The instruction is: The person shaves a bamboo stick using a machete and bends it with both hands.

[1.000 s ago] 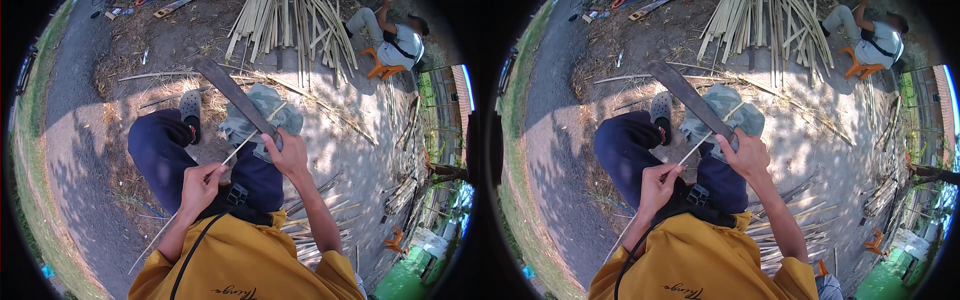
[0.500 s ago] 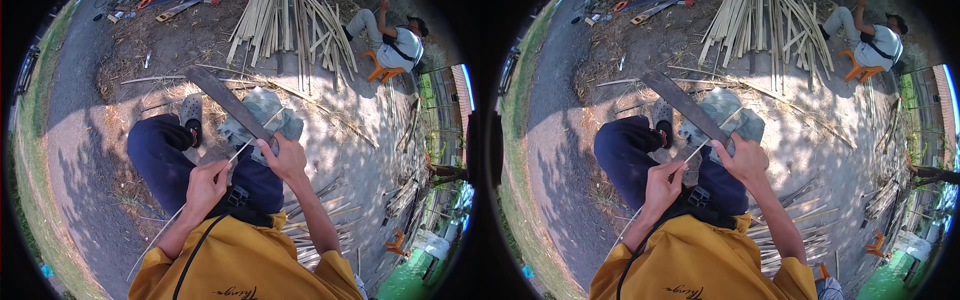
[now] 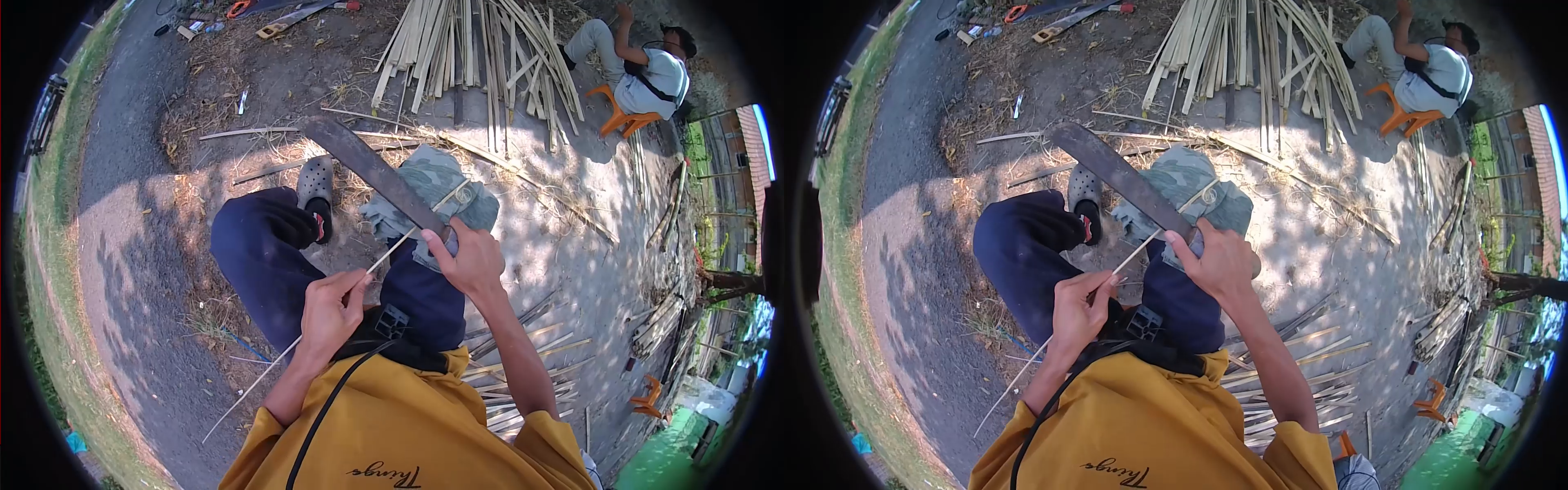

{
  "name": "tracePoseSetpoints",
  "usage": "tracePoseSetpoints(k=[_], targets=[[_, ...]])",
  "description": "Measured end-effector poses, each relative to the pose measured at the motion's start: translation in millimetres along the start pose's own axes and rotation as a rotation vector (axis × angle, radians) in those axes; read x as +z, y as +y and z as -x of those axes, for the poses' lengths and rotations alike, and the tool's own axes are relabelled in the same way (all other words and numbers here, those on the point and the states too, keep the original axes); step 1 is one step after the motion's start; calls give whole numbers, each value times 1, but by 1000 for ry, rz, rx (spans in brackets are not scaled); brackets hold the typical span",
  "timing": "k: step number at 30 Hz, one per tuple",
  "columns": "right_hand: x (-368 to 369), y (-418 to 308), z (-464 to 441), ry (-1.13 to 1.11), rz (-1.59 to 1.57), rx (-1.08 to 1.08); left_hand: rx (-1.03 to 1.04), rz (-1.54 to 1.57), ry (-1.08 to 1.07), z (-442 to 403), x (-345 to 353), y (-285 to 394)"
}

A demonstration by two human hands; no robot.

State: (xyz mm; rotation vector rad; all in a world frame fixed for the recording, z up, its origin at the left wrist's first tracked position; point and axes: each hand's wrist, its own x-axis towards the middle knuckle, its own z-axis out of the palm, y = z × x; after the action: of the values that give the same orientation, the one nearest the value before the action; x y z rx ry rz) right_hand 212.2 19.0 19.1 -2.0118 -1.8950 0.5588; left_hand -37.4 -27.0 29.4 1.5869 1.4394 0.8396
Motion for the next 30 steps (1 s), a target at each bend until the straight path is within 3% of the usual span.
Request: tracePoseSetpoints(k=[6, 8, 12, 15, 16, 18, 22, 24, 28, 30], targets=[[4, 18, -2, 75, -20, 23, -287, -79, 30, 73, -69, -1], [0, 15, -7, -23, -72, 58, -171, -82, 106, 66, -67, -1], [3, 21, -1, 52, -54, -5, -84, -117, 69, 46, -67, 9], [14, 45, 4, 34, -455, -21, -121, -27, 94, 37, -72, 16], [11, 47, 6, 40, -456, -27, -105, -33, 62, 33, -73, 17], [3, 46, 13, -23, -832, 119, -87, -40, 32, 24, -74, 22], [-20, 54, 17, 135, -1009, 182, -35, -66, -3, -6, -56, 15], [-33, 66, 17, 175, -920, 154, 21, -32, 36, -26, -39, 8], [-41, 72, 13, 227, -682, 91, 22, -44, -89, -57, -3, 5], [-43, 61, 8, 244, -541, 46, -79, 30, -196, -65, 9, 4]])
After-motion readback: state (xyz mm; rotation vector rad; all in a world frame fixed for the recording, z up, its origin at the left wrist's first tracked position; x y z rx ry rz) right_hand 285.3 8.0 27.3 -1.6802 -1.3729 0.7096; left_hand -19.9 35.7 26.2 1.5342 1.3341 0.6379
